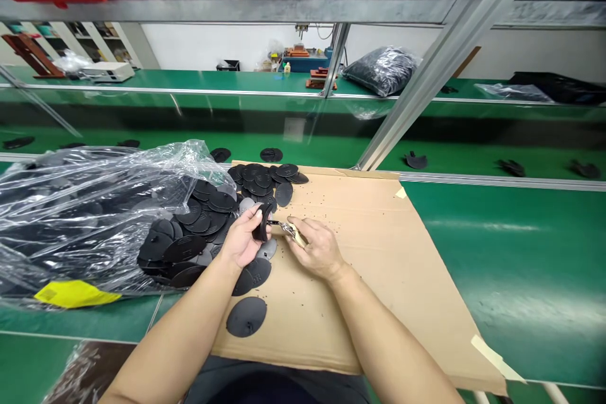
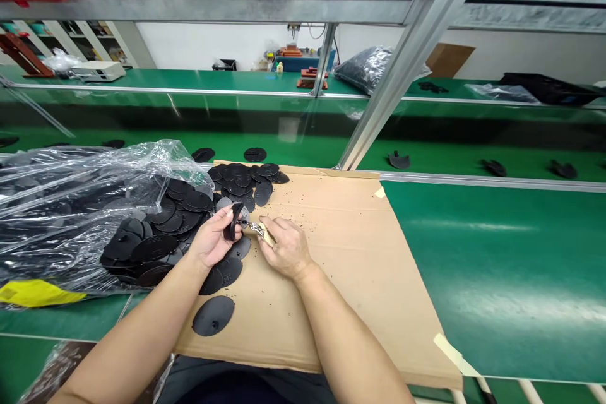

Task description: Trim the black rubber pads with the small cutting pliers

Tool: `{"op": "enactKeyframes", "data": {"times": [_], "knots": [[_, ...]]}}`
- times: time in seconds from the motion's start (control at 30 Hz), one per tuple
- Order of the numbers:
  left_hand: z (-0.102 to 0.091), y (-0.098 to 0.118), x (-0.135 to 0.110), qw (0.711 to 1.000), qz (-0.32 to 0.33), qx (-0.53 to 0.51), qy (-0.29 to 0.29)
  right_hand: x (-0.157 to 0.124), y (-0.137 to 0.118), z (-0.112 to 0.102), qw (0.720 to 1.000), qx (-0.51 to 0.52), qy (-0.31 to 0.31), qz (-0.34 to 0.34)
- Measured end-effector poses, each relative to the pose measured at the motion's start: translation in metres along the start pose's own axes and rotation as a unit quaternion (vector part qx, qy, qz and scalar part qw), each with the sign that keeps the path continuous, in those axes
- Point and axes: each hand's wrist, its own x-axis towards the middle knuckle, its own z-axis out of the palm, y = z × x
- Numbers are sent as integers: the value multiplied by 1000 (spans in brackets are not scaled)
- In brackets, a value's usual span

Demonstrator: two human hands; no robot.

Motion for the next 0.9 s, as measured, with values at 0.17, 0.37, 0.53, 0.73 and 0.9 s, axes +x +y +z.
{"op": "enactKeyframes", "data": {"times": [0.17,0.37,0.53,0.73,0.9], "knots": [[-1,-2,0,1000,11,-13,-10,0,1,1,1000,-24,-9,2],[-1,-5,0,1000,23,-14,-11,1,1,-1,998,-34,-37,30],[-1,-6,2,1000,25,-12,-5,1,3,0,998,-26,-48,38],[0,-5,4,999,30,-20,7,0,3,2,998,-5,-40,50],[-1,-4,3,999,42,-28,-14,1,1,0,989,104,-21,104]]}}
